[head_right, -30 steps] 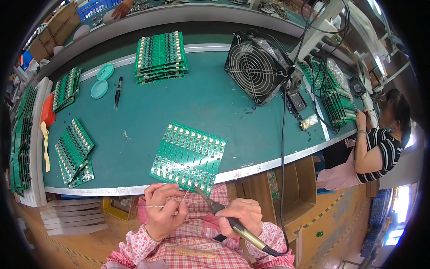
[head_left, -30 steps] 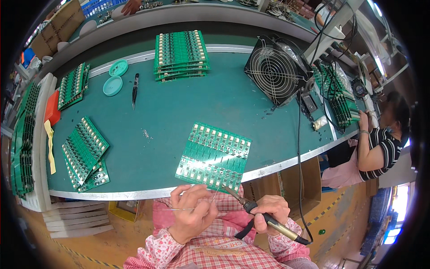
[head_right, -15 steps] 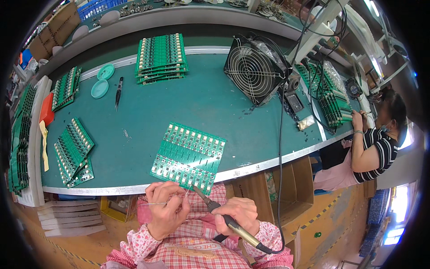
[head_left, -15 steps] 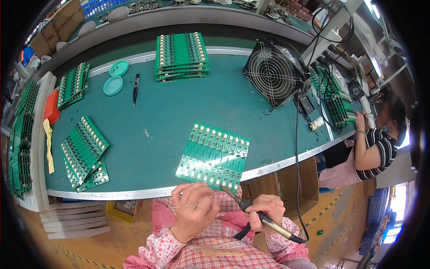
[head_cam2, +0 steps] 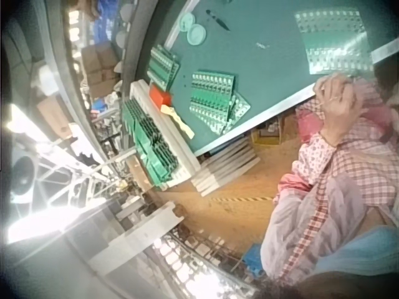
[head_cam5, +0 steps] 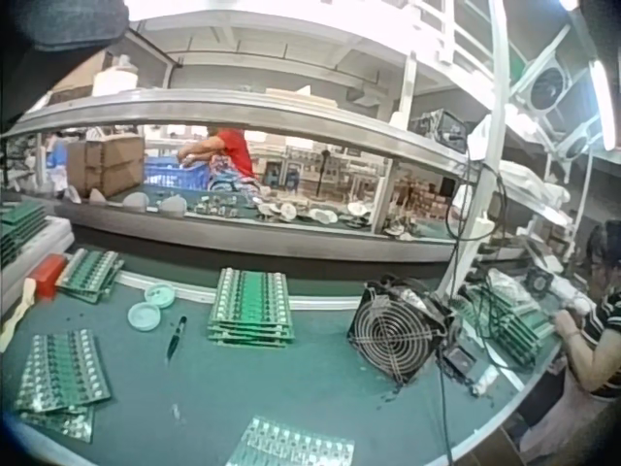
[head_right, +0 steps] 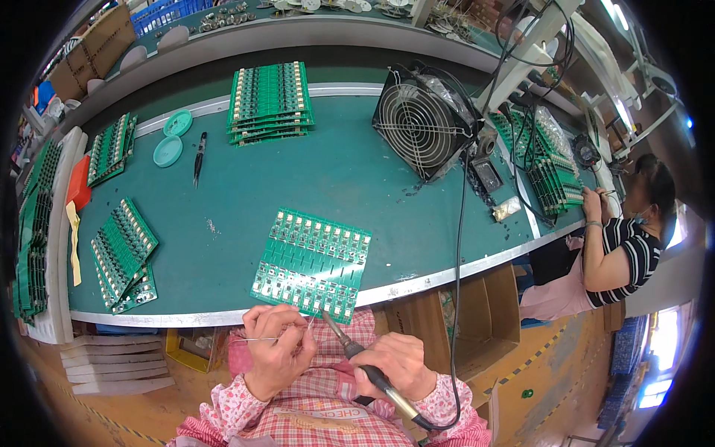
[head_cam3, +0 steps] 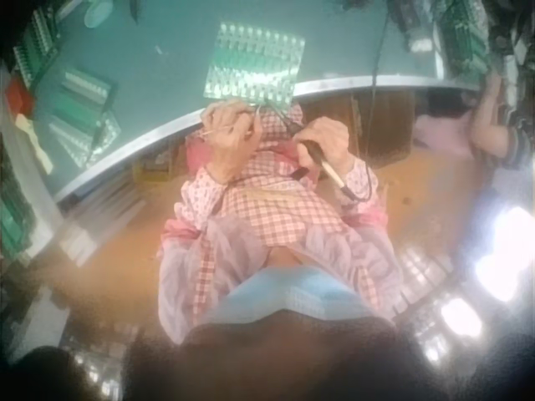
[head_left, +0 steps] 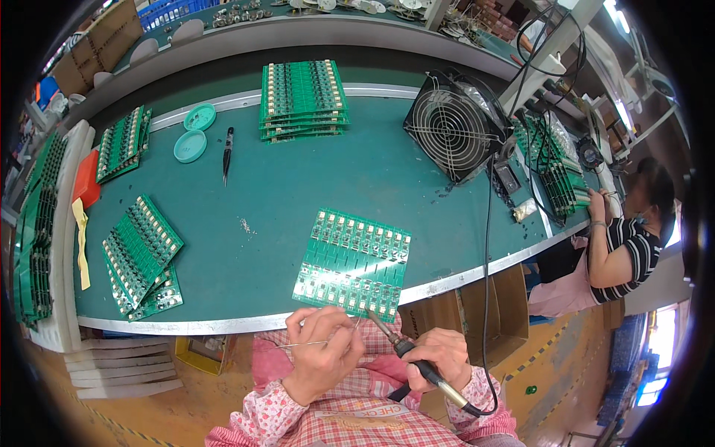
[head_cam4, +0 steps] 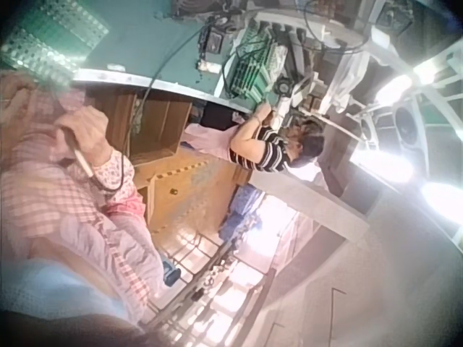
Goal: The person solders components onto a circuit board panel using a soldering iron and solder wire.
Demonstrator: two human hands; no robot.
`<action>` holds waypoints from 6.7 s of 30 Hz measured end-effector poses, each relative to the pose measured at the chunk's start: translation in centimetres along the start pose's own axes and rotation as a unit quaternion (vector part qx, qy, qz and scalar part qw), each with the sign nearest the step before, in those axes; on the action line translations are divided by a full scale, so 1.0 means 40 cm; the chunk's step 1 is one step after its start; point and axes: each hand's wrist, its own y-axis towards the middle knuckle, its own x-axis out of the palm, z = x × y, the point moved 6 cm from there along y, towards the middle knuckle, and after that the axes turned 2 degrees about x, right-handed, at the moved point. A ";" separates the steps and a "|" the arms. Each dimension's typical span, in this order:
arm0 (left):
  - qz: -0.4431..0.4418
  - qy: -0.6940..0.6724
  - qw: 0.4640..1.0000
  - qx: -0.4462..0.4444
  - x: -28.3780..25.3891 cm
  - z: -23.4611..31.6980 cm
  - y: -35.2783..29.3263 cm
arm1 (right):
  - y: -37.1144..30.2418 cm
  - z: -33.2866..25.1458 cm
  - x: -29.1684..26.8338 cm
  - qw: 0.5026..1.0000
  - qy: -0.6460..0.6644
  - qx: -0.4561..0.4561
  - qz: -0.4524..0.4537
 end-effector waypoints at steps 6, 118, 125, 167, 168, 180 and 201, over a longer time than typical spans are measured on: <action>0.004 -0.010 1.000 -0.001 -0.001 0.001 0.001 | -0.004 0.015 -0.026 0.994 0.087 0.047 0.052; 0.025 -0.013 0.998 -0.060 -0.109 -0.065 -0.041 | 0.067 -0.023 0.079 0.990 0.115 0.043 0.067; 0.029 -0.015 0.998 -0.055 -0.110 -0.067 -0.043 | 0.069 -0.024 0.097 0.991 0.110 0.037 0.067; 0.027 -0.026 0.996 -0.086 -0.117 -0.081 -0.025 | 0.136 0.071 0.081 0.907 0.256 0.331 0.051; 0.027 -0.024 0.995 -0.088 -0.118 -0.081 -0.024 | 0.140 0.070 0.080 0.909 0.249 0.332 0.045; 0.010 -0.011 0.996 -0.093 -0.110 -0.081 -0.017 | 0.140 0.075 0.083 0.923 0.238 0.300 0.033; 0.016 -0.039 0.997 -0.065 -0.114 -0.067 -0.030 | 0.084 0.076 0.022 0.916 0.207 0.308 0.155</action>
